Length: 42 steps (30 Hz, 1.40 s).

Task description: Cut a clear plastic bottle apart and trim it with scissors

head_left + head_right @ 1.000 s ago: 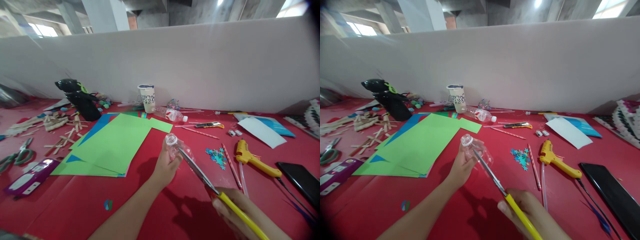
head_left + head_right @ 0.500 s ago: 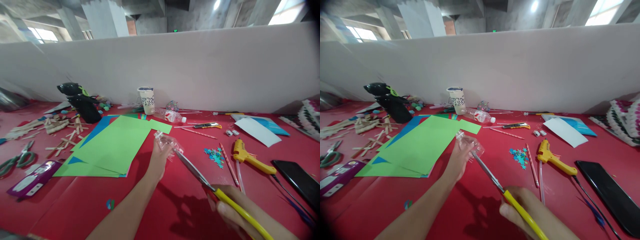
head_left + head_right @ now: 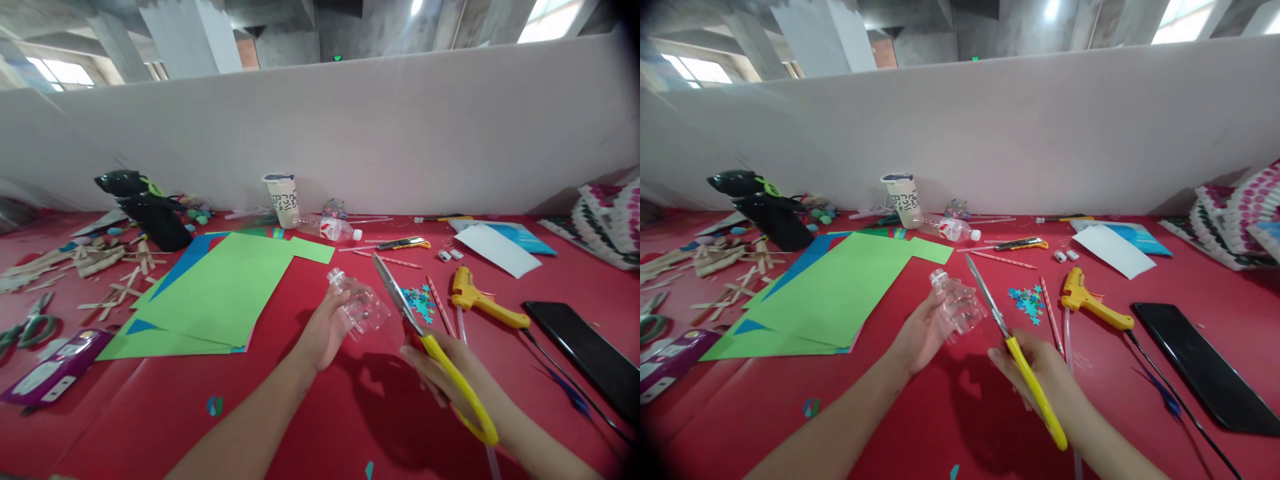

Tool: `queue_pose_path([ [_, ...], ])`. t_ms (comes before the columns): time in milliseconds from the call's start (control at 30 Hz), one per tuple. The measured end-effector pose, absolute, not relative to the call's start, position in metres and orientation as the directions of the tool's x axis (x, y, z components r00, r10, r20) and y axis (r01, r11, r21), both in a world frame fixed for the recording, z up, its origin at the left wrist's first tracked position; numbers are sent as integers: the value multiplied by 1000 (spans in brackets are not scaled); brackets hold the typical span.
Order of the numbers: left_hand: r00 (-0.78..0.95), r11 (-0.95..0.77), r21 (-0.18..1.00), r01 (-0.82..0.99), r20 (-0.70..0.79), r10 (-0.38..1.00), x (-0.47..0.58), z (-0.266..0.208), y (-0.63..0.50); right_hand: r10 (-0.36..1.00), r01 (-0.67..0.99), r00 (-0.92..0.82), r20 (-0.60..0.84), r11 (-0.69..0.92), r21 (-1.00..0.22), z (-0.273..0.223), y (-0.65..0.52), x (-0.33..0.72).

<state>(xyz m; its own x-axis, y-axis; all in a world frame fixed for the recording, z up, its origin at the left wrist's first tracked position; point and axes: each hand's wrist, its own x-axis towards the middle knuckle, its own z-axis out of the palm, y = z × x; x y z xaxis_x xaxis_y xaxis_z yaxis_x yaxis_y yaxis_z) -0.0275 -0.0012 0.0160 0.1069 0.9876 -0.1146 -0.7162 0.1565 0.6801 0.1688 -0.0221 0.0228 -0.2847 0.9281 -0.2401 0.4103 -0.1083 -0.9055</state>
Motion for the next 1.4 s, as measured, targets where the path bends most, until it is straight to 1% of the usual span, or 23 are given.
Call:
queue_pose_path([
  [133, 85, 163, 719, -676, -143, 986, -29, 14, 2, 923, 416, -293, -249, -111, -902, 21, -18, 169],
  [367, 119, 255, 694, -673, -238, 964, -30, 13, 2, 932, 388, -280, -231, -110, -915, 18, -12, 168],
  [433, 122, 265, 705, -658, -248, 961, -28, 14, -1, 939, 374, -269, -214, -103, -922, 15, -12, 168],
  [567, 144, 262, 756, -600, -220, 965, -24, 15, -7, 947, 361, -268, -178, -72, -930, 11, -12, 168],
  [867, 184, 276, 751, -599, -206, 961, -20, 14, -10, 959, 376, -260, -112, -7, -927, 9, -13, 162],
  [1167, 171, 254, 780, -572, -190, 967, -21, 14, -11, 943, 387, -312, -115, 15, -922, 9, -12, 163],
  [1400, 152, 230, 818, -527, -175, 973, -18, 13, -9, 930, 447, -331, -160, 5, -895, 13, -13, 162],
])
